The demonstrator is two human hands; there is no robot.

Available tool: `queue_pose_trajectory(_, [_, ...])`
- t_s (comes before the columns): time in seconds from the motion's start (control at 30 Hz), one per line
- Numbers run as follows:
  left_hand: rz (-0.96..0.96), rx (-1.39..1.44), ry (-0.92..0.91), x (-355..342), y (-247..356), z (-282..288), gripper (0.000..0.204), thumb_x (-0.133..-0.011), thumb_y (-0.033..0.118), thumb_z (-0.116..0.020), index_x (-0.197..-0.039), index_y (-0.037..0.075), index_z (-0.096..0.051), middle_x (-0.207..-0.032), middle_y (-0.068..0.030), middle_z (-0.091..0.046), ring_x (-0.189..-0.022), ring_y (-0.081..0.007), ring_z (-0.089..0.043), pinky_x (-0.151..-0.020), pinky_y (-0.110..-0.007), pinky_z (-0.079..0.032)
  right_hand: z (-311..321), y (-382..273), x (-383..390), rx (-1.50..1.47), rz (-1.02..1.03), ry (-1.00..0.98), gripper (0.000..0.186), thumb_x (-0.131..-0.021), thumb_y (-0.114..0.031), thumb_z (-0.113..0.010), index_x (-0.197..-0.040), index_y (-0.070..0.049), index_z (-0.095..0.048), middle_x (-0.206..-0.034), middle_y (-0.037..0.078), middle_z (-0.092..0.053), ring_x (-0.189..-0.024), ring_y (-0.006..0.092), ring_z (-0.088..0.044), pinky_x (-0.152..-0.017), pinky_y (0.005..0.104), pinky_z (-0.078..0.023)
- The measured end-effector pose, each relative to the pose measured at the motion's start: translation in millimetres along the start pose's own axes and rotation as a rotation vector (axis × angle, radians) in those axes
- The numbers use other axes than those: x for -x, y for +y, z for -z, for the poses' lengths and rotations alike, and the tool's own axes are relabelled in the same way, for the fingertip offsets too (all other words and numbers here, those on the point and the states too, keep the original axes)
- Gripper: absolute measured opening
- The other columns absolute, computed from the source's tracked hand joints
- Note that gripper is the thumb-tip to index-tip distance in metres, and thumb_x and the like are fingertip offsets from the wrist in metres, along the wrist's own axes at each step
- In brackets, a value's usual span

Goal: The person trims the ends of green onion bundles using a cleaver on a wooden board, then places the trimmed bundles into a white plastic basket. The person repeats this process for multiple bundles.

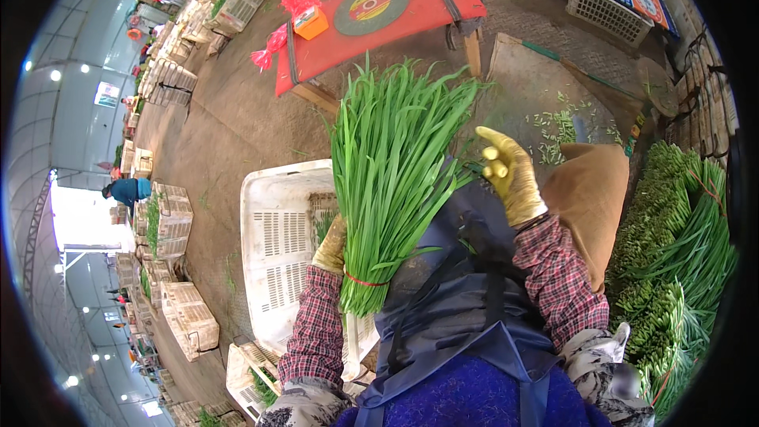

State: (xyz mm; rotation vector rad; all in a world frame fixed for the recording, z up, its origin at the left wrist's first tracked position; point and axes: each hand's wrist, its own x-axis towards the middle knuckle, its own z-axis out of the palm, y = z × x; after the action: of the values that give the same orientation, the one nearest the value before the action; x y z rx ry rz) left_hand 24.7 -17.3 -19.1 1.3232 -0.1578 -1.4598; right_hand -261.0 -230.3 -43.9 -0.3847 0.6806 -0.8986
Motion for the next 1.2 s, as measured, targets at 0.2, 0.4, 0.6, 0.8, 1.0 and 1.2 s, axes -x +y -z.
queue_pose_trajectory(0.2, [0.051, 0.047, -0.024, -2, 2, 9, 0.053, -0.088, 0.04, -0.068, -0.13, 0.01, -0.055, -0.113, -0.0034, -0.066, -0.094, -0.0145, -0.065, -0.076, -0.029, -0.057, -15, 5, 15, 0.261, -0.237, -0.048, 0.047, -0.095, -0.041, -0.057, -0.11, 0.003, -0.063, -0.069, 0.004, -0.063, -0.046, 0.0085, -0.046, -0.051, 0.0253, -0.046])
queue_pose_trajectory(0.4, [0.006, 0.025, -0.014, 0, 3, 0, 0.052, -0.089, 0.041, -0.067, -0.128, 0.009, -0.057, -0.111, -0.004, -0.067, -0.093, -0.0155, -0.066, -0.076, -0.03, -0.057, -33, 25, 7, 0.493, -0.264, -0.143, 0.03, -0.088, -0.019, -0.07, -0.104, 0.003, -0.06, -0.06, 0.006, -0.061, -0.039, 0.011, -0.05, -0.037, 0.0216, -0.038])
queue_pose_trajectory(0.6, [-0.011, -0.026, -0.037, 0, 4, 6, 0.052, -0.088, 0.043, -0.067, -0.128, 0.01, -0.058, -0.111, -0.0044, -0.067, -0.095, -0.0162, -0.066, -0.079, -0.031, -0.057, -27, 23, 6, 0.506, -0.265, -0.181, 0.015, -0.088, -0.015, -0.068, -0.093, -0.003, -0.062, -0.057, 0.005, -0.059, -0.04, 0.0108, -0.05, -0.037, 0.0227, -0.037])
queue_pose_trajectory(0.8, [-0.005, 0.009, 0.013, 7, 4, -10, 0.048, -0.09, 0.039, -0.066, -0.127, 0.01, -0.058, -0.112, -0.0048, -0.067, -0.096, -0.0152, -0.065, -0.078, -0.031, -0.057, -24, 35, 19, -0.17, -0.237, -0.107, 0.022, -0.096, -0.026, -0.059, -0.098, -0.004, -0.064, -0.061, -0.006, -0.048, -0.043, 0.0034, -0.038, -0.059, 0.0223, -0.045])
queue_pose_trajectory(1.0, [-0.208, -0.453, -0.131, 13, 47, -10, 0.035, -0.091, 0.017, -0.065, -0.123, 0.006, -0.058, -0.108, -0.0029, -0.067, -0.092, -0.0122, -0.064, -0.076, -0.027, -0.055, 20, 10, 1, 0.201, -0.265, -0.143, 0.066, -0.09, -0.058, -0.057, -0.131, -0.006, -0.049, -0.088, 0.006, -0.062, -0.069, 0.0165, -0.059, -0.07, 0.0347, -0.05])
queue_pose_trajectory(1.2, [-0.336, -0.706, -0.111, 23, 44, -69, 0.039, -0.084, 0.006, -0.072, -0.12, 0.002, -0.059, -0.105, -0.0034, -0.067, -0.091, -0.0131, -0.06, -0.082, -0.029, -0.05, 19, 43, -19, 0.216, -0.051, -0.298, 0.04, -0.092, -0.028, -0.063, -0.124, -0.006, -0.057, -0.113, 0.004, -0.064, -0.098, 0.0169, -0.061, -0.085, 0.029, -0.048])
